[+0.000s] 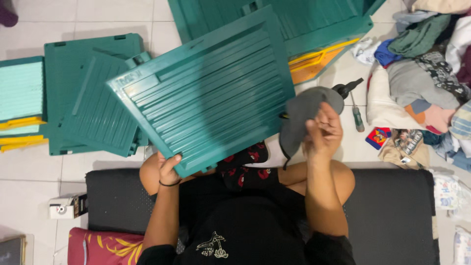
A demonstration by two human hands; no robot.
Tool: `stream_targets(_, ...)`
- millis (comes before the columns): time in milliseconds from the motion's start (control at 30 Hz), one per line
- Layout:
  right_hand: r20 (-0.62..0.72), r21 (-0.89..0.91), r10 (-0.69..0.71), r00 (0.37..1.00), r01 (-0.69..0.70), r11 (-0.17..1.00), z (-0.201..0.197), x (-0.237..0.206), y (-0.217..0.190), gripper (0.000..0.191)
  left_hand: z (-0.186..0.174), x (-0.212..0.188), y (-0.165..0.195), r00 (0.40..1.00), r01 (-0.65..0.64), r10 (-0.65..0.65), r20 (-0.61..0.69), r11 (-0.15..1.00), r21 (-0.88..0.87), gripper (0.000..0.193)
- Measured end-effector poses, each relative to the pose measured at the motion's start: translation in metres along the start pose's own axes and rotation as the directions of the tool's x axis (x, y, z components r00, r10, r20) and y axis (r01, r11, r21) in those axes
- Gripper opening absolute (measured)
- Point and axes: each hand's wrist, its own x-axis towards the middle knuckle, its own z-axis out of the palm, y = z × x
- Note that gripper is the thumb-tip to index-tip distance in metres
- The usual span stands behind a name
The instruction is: The person sits on the floor and takes apart a green plastic drawer cabinet, separating the side and front panels from the frame. They wipe each removed panel with a gray and yellow cloth and set the panels aside on the tiled floor.
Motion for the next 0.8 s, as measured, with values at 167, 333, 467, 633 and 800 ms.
stream_targets(167, 0.238, -0.204, -0.041, 0.970, 0.091, 0.975, 0.051, 0.024, 0.032, 0.042, 0.013, 0.007, -0.001, 0.998, -0.058, 0.058, 0.024, 0.998, 0.003, 0.053)
stream_targets(333, 0.659, -0.560, -0.156, 0.736, 0.619, 0.551, 0.115, 0.074, 0.052, 0.041, 0.030, 0.015, 0.003, 0.994, -0.109, 0.101, 0.052, 0.972, 0.206, 0.062)
stream_targets(467, 0.728, -0.651, -0.133, 0.672, 0.739, 0.172, 0.141, 0.080, 0.055, 0.048, 0.040, 0.022, 0.006, 0.991, -0.132, 0.118, 0.064, 0.941, 0.312, 0.074)
stream_targets(633, 0.665, -0.688, -0.209, 0.717, 0.697, 0.201, 0.139, 0.074, 0.053, 0.046, 0.032, 0.034, 0.006, 0.993, -0.111, 0.091, 0.076, 0.933, 0.343, 0.073)
stream_targets(800, 0.646, -0.644, -0.174, 0.743, 0.653, 0.399, 0.121, 0.083, 0.046, 0.047, 0.022, 0.067, 0.001, 0.995, 0.078, -0.079, -0.065, 0.997, -0.019, 0.049)
